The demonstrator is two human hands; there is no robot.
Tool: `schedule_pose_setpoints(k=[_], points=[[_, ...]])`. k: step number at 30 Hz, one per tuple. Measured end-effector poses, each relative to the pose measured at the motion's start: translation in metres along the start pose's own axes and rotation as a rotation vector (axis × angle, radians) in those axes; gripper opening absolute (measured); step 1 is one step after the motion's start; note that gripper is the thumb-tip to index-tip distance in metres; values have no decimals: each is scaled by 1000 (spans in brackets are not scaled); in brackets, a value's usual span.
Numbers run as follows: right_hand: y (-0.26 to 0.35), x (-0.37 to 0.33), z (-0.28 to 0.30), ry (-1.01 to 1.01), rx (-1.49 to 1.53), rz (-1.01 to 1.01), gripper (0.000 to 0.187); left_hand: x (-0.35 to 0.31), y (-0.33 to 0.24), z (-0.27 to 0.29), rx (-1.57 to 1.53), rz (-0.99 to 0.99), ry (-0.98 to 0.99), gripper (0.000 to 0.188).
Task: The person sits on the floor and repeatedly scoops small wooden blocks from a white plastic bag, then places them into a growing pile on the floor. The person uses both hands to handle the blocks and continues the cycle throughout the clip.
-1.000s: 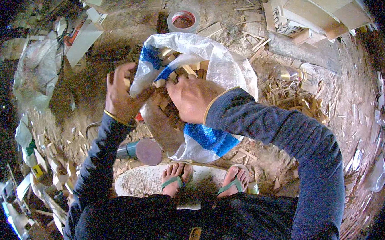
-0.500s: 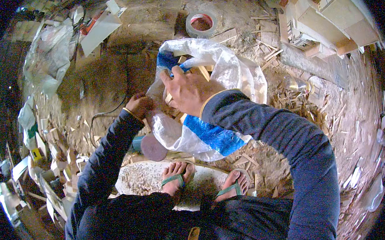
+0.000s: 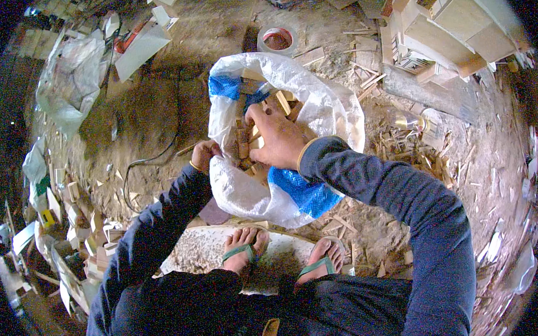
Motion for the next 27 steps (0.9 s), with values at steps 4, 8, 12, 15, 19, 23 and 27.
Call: schedule_pose_setpoints(k=[4, 8, 12, 15, 19, 23, 27], points=[[-6, -17, 8, 36, 144, 34, 52, 3, 11, -16, -174, 34, 92, 14], [-18, -24, 16, 129, 358, 6, 54, 15, 19, -33, -292, 83, 198, 8], [-14, -22, 6, 288, 351, 8, 59, 2, -16, -51, 181, -243, 323, 15], [-8, -19, 8, 239, 304, 22, 49, -7, -27, -61, 140, -227, 298, 8], [-10, -21, 32, 101, 594, -17, 40, -9, -32, -71, -251, -64, 219, 24], [9, -33, 88, -204, 471, 204, 36, -24, -111, -53, 486, -445, -292, 38], [33, -50, 107, -242, 231, 260, 40, -62, -167, -125, 978, -897, -82, 35]])
Point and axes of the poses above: each hand's wrist, its own x-axis towards the middle knuckle, its own z-axis out of the back of the hand, y = z × x, the point moved 8 cm from there along x, towards the middle knuckle, and after that the axes turned 8 degrees about y, right-handed, at the moved point
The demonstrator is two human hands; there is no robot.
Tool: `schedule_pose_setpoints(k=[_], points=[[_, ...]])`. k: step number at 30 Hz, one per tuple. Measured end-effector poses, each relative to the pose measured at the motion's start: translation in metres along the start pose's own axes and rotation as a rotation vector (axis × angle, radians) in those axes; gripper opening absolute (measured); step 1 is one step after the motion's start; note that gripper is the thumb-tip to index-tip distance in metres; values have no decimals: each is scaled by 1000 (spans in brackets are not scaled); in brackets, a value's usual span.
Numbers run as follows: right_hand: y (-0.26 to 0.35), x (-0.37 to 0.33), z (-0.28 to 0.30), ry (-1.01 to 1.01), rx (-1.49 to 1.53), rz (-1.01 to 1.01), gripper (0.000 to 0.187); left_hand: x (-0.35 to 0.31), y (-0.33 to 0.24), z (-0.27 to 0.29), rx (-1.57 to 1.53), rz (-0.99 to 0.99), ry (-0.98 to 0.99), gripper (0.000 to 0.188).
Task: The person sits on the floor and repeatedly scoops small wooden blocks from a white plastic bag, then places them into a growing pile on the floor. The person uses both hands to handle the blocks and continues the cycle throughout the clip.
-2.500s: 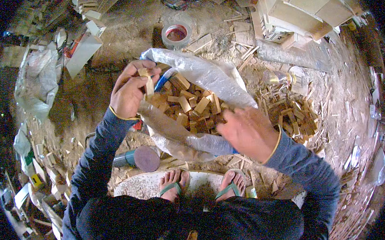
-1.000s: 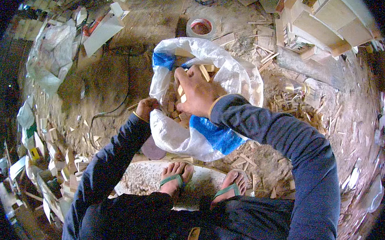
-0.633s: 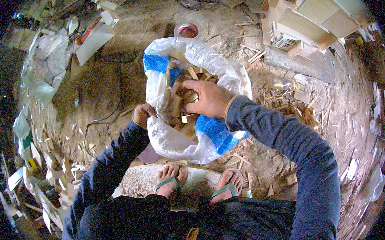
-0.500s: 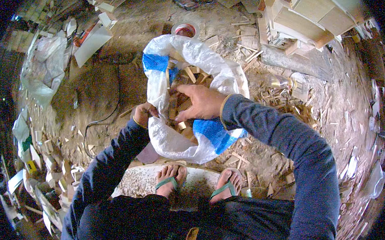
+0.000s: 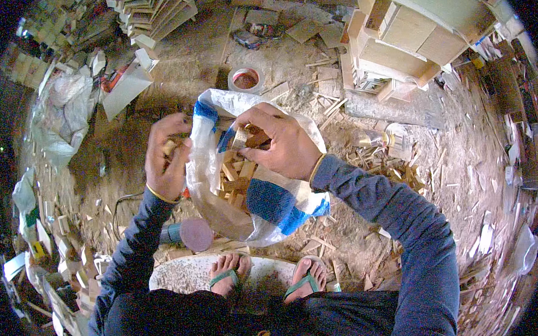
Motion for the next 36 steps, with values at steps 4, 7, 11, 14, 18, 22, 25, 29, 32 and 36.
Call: schedule_pose_setpoints(k=[4, 7, 11, 14, 18, 22, 25, 29, 32, 36], points=[[16, -5, -4, -27, -130, -40, 46, 4, -36, -54, -353, 63, 329, 44], [12, -11, -8, -17, -48, -154, 54, 0, -31, -73, -790, 249, 300, 45], [12, -17, -7, 66, 179, -153, 65, -13, -7, -92, -1382, 595, 261, 44], [8, -18, -8, 206, 187, -183, 80, -22, 1, -102, -1444, 726, 326, 45], [-2, -20, -7, 237, 377, -272, 79, -29, 3, -110, -1468, 760, 337, 47], [-9, -20, 6, 69, 594, -257, 41, -27, -3, -111, -1539, 731, 340, 49], [-33, -32, -1, -103, 1015, -528, 34, -23, -7, -111, -1571, 711, 320, 48], [-35, -35, -11, -145, 1119, -495, 28, -22, -10, -112, -1582, 706, 287, 48], [-31, -32, -11, -114, 909, -390, 42, -22, -9, -112, -1572, 691, 271, 49], [-25, -32, -5, -161, 617, -343, 46, -21, -12, -110, -1580, 632, 286, 53]])
Point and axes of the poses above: each hand's wrist, its own x-axis towards the middle knuckle, its own z-axis out of the back of the hand, y = z × x, the point moved 8 cm from there along x, towards the middle knuckle, and after that the axes turned 8 degrees about y, right-handed, at the moved point
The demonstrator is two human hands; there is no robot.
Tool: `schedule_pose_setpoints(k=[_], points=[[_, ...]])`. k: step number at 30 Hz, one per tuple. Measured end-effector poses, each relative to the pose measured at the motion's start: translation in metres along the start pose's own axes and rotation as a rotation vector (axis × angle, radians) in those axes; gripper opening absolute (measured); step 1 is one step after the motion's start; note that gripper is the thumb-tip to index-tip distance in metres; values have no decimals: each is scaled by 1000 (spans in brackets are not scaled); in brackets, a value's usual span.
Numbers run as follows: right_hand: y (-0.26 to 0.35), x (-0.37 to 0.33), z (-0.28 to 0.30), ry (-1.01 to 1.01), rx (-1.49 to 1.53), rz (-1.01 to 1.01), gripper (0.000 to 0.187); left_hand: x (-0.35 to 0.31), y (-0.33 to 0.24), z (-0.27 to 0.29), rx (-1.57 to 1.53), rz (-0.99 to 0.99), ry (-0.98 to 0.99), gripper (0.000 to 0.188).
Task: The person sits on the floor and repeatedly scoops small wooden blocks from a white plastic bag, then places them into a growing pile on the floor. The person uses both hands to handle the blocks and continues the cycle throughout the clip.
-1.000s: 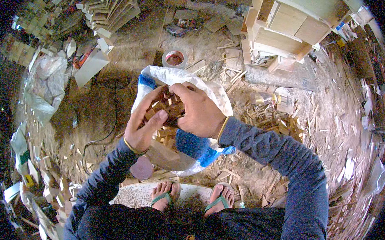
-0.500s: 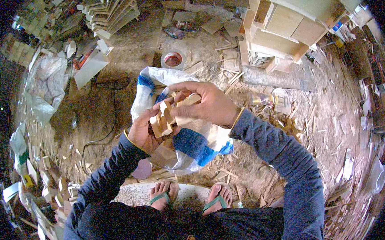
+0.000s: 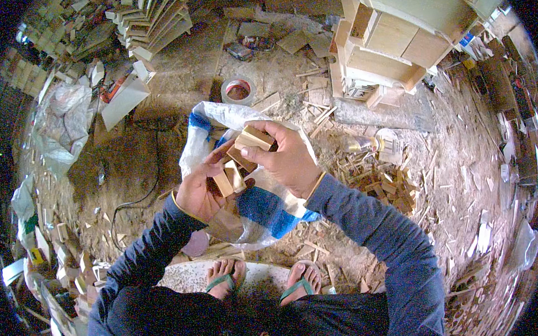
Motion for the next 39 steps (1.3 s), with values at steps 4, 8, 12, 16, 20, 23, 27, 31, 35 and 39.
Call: schedule_pose_setpoints(k=[4, 8, 12, 16, 20, 23, 27, 31, 35, 39], points=[[17, -4, -10, -107, -247, 168, 48, 1, 0, 4, -20, -30, -38, 48], [30, -15, -31, -188, -719, 349, 54, 6, -1, -6, -85, -85, 16, 48], [18, -17, -39, -317, -655, 463, 59, 7, 2, -23, -119, -200, -74, 52], [-7, -13, -36, -365, -290, 367, 45, 8, 1, -54, -87, -198, -39, 54], [-20, -14, -14, -416, 297, 247, 43, 18, 15, -68, 315, -317, -173, 61], [-35, -17, 10, -312, 866, -22, 42, 28, 23, -101, 842, -365, -23, 62], [-19, -66, 48, -235, 760, 89, 49, 25, 31, -131, 1142, -292, 290, 58], [-33, -108, 97, -226, 812, 16, 56, 24, 2, -111, 1430, -236, 264, 56], [-63, -176, 167, -510, 801, 35, 55, 16, -41, -44, 1751, -174, -92, 28], [-85, -242, 212, -588, 730, 50, 61, 10, -45, 23, 1882, -74, -165, 28]])
Point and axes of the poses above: each hand's wrist, its own x-axis towards the middle knuckle, its own z-axis out of the back of the hand, y = z × x, the point moved 8 cm from there along x, towards the middle knuckle, and after that the axes turned 8 degrees about y, right-handed, at the moved point
